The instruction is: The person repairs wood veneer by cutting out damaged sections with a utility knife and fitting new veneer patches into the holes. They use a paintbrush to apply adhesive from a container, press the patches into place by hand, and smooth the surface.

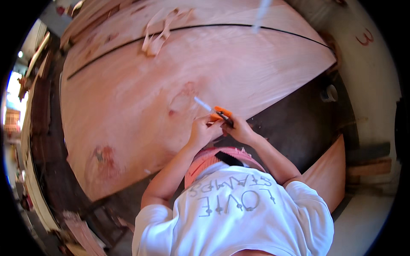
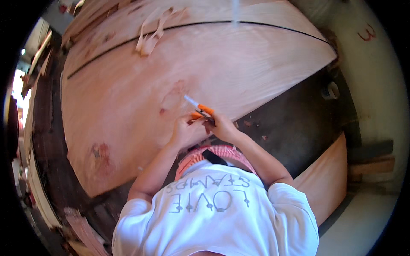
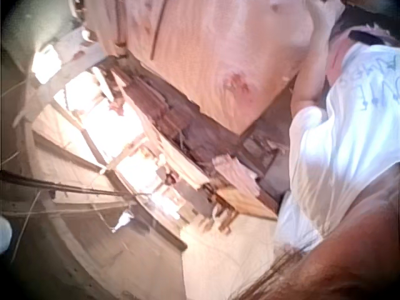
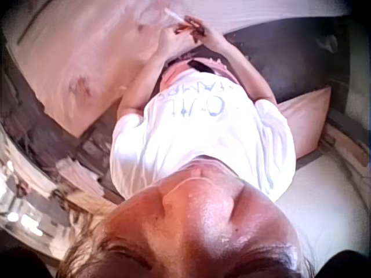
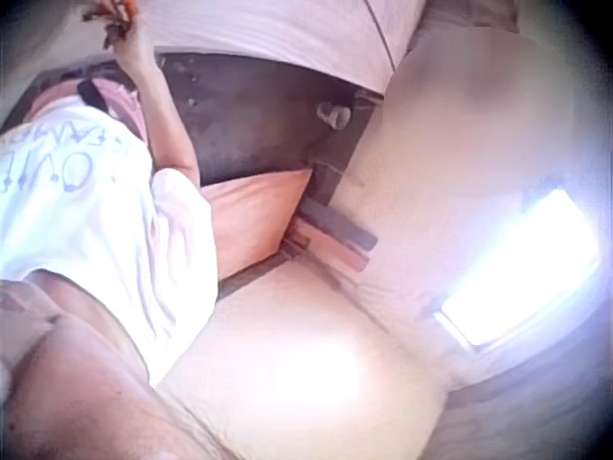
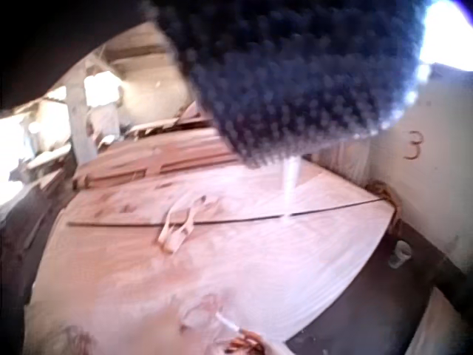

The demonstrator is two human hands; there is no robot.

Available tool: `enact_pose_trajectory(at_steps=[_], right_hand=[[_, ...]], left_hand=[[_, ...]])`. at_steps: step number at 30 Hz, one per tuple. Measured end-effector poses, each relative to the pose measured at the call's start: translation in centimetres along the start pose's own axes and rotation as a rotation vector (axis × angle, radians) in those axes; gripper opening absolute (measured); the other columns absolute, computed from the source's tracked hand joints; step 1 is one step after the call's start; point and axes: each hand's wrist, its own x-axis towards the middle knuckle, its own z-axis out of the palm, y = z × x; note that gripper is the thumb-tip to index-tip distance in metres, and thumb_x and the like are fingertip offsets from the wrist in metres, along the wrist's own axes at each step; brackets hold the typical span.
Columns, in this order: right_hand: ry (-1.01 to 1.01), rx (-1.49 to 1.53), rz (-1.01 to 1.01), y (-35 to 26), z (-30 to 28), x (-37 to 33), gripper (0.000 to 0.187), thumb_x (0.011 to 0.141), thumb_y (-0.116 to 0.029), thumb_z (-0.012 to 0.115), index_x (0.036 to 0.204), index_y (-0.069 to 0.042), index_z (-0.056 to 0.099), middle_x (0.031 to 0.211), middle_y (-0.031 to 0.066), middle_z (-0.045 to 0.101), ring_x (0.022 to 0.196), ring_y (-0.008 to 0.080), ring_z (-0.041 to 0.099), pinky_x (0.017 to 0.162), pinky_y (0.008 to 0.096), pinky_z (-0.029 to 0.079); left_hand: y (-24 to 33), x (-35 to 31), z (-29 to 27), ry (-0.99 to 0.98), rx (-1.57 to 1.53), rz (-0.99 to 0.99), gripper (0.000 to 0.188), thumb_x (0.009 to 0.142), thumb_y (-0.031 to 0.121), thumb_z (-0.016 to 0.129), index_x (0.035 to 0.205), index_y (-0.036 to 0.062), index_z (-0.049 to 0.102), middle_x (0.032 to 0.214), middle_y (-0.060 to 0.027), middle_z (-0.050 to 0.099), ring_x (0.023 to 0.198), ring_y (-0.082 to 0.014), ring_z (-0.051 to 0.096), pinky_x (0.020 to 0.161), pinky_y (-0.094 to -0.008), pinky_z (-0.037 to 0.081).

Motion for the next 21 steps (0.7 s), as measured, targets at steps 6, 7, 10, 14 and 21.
enact_pose_trajectory(at_steps=[6, 7, 10, 14, 21], right_hand=[[-0.074, -0.010, 0.292, 4.2, 4.1, 1.1, 0.026, 0.086, -0.010, 0.058, 0.107, 0.004, 0.054, 0.075, 0.0052, 0.062, 0.062, 0.0091, 0.058, 0.059, 0.0234, 0.046], [-0.086, -0.056, 0.268, 4.0, 4.4, 1.0, 0.018, 0.087, -0.012, 0.057, 0.094, 0.004, 0.056, 0.075, 0.0062, 0.063, 0.061, 0.0092, 0.057, 0.059, 0.0237, 0.046], [-0.231, -0.164, 0.332, 4.8, 3.6, 1.1, 0.018, 0.087, -0.014, 0.057, 0.093, 0.004, 0.057, 0.073, 0.0062, 0.064, 0.060, 0.0090, 0.057, 0.058, 0.0240, 0.046], [-0.207, 0.058, 0.539, 5.5, 5.0, 3.4, 0.018, 0.087, -0.015, 0.056, 0.092, 0.002, 0.057, 0.071, 0.0061, 0.062, 0.054, 0.0059, 0.051, 0.051, 0.0217, 0.042], [-0.219, -0.051, 0.445, 7.7, 7.6, 11.2, 0.023, 0.086, -0.023, 0.058, 0.087, 0.000, 0.062, 0.058, -0.0005, 0.052, 0.048, 0.0056, 0.042, 0.047, 0.0224, 0.034]], left_hand=[[-10.2, -1.5, -4.2, 0.301, -0.094, -0.056, 0.018, 0.084, 0.015, 0.061, 0.086, -0.0022, 0.062, 0.074, -0.0035, 0.063, 0.066, -0.0072, 0.056, 0.060, -0.0216, 0.045], [-10.7, -1.7, -5.0, 0.328, -0.059, -0.046, 0.018, 0.084, 0.016, 0.061, 0.085, -0.0019, 0.062, 0.072, -0.0030, 0.063, 0.065, -0.0070, 0.055, 0.060, -0.0216, 0.045], [-13.4, -1.7, -7.2, 0.393, 0.235, -0.009, 0.022, 0.083, 0.022, 0.061, 0.091, 0.0010, 0.062, 0.088, -0.0108, 0.062, 0.080, -0.0169, 0.058, 0.071, -0.0293, 0.045], [-15.2, -0.1, -13.1, 0.511, 0.960, 0.233, 0.036, 0.081, 0.029, 0.060, 0.109, 0.0075, 0.059, 0.120, -0.0195, 0.048, 0.112, -0.0308, 0.044, 0.092, -0.0430, 0.034], [-17.3, 1.0, -16.1, 0.437, 1.196, 0.105, 0.048, 0.078, 0.036, 0.062, 0.120, 0.0136, 0.054, 0.133, -0.0212, 0.034, 0.129, -0.0345, 0.026, 0.102, -0.0557, 0.019]])
